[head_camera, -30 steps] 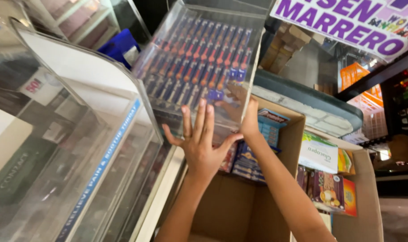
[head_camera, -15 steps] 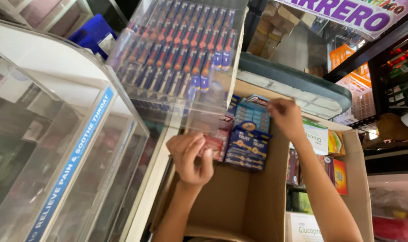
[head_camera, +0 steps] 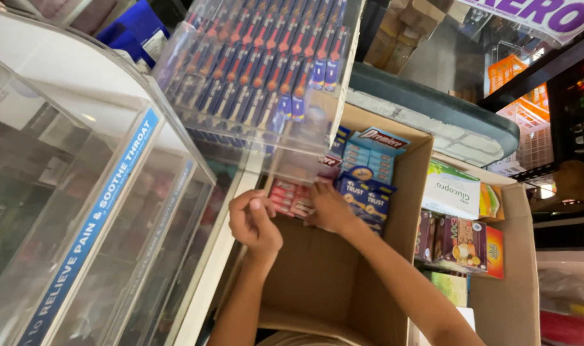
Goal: The person takes small blue boxes from a cardboard box and places them into a clear plastic display case. They repeatedly reach into the box, pick up the boxes, and arrange them in rows within the display.
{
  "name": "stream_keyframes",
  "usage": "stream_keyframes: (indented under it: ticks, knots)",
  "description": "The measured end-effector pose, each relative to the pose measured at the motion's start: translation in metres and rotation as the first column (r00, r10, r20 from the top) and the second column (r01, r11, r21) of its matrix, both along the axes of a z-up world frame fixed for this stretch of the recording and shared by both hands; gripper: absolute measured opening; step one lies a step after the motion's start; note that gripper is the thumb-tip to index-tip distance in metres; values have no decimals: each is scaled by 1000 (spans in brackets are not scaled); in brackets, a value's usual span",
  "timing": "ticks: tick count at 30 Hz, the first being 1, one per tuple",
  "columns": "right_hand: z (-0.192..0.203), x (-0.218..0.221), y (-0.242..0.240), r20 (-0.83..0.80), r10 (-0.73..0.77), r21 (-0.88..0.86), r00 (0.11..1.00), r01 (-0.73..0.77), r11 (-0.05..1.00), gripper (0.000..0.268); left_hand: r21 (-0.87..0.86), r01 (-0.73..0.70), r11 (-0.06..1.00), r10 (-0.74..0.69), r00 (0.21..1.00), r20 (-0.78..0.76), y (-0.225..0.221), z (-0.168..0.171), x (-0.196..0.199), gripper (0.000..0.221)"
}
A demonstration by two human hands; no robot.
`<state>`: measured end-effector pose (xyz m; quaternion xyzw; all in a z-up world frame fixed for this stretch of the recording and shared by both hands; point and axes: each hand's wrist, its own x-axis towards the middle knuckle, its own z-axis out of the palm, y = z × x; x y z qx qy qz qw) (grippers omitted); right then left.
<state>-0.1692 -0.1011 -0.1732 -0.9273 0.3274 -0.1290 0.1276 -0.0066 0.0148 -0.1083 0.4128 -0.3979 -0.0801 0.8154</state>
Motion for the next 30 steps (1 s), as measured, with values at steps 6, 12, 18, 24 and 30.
stream_keyframes:
  ticks: [6, 12, 18, 24, 30]
  knots:
    - [18, 8, 7, -151, -143, 124, 978, 163, 979, 77, 87, -25, 996, 31, 997, -67, 1, 9, 7, 17]
    - [-3, -20, -7, 328, -490, 755, 808, 89, 650, 57, 104, 32, 994, -26, 998, -57, 2, 11, -1, 16]
    - [22, -10, 16, 118, -350, 548, 929, 233, 804, 46, 153, 83, 985, -91, 995, 48, 2, 10, -8, 16]
    - [-12, -10, 16, 117, -93, 48, 989, 88, 995, 55, 152, 67, 986, -90, 984, 153, 0, 10, -8, 14]
    - [-12, -12, 18, 53, -54, -119, 997, 60, 991, 48, 141, -33, 989, -26, 917, 398, 0, 27, -7, 7]
